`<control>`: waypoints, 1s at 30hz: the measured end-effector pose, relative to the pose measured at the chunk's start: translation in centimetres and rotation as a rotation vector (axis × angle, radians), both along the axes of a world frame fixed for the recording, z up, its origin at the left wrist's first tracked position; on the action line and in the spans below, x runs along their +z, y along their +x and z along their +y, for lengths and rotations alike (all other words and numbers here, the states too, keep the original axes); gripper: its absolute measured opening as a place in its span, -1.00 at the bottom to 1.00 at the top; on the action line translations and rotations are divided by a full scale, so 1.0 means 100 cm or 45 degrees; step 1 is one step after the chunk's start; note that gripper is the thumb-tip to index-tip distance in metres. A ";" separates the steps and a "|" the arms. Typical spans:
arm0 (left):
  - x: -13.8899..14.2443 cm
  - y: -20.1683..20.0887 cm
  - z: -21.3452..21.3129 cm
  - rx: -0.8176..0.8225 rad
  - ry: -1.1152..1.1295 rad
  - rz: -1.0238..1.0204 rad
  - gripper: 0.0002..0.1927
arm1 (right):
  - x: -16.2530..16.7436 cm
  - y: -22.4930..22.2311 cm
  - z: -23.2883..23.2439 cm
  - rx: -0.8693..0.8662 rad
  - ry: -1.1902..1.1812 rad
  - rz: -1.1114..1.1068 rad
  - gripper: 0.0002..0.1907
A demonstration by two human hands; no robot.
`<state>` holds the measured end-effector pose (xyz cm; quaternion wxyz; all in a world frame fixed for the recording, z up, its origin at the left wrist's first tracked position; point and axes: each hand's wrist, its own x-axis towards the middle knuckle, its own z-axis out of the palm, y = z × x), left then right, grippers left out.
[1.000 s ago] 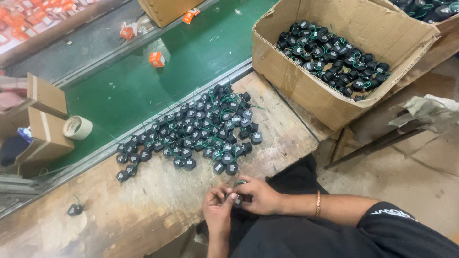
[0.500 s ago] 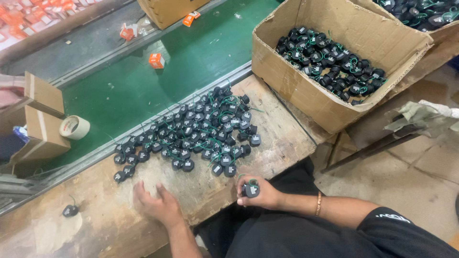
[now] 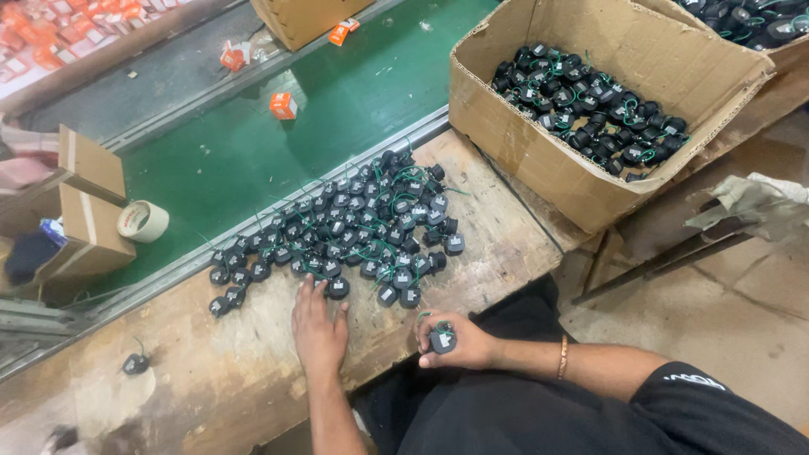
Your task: The person sits at a factory workbench and picks up small black electronic components with green wire leads one at a time from a pile, manipulates each component and its wire in their hands, and places it back on the bench, repeating this with many components across the episode.
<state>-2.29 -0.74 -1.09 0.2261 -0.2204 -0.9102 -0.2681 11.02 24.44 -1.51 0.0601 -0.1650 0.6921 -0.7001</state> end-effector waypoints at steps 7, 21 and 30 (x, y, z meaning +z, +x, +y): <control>-0.027 0.012 -0.011 0.265 0.681 -0.370 -0.76 | 0.003 0.007 0.000 0.025 -0.035 0.038 -0.72; -0.017 0.058 -0.038 0.346 1.261 -0.355 -0.71 | 0.007 0.007 -0.003 -0.030 -0.293 -0.426 -0.61; 0.022 0.084 0.068 -0.552 0.707 -0.065 -0.75 | -0.022 0.006 -0.010 0.120 -0.015 -0.052 -0.50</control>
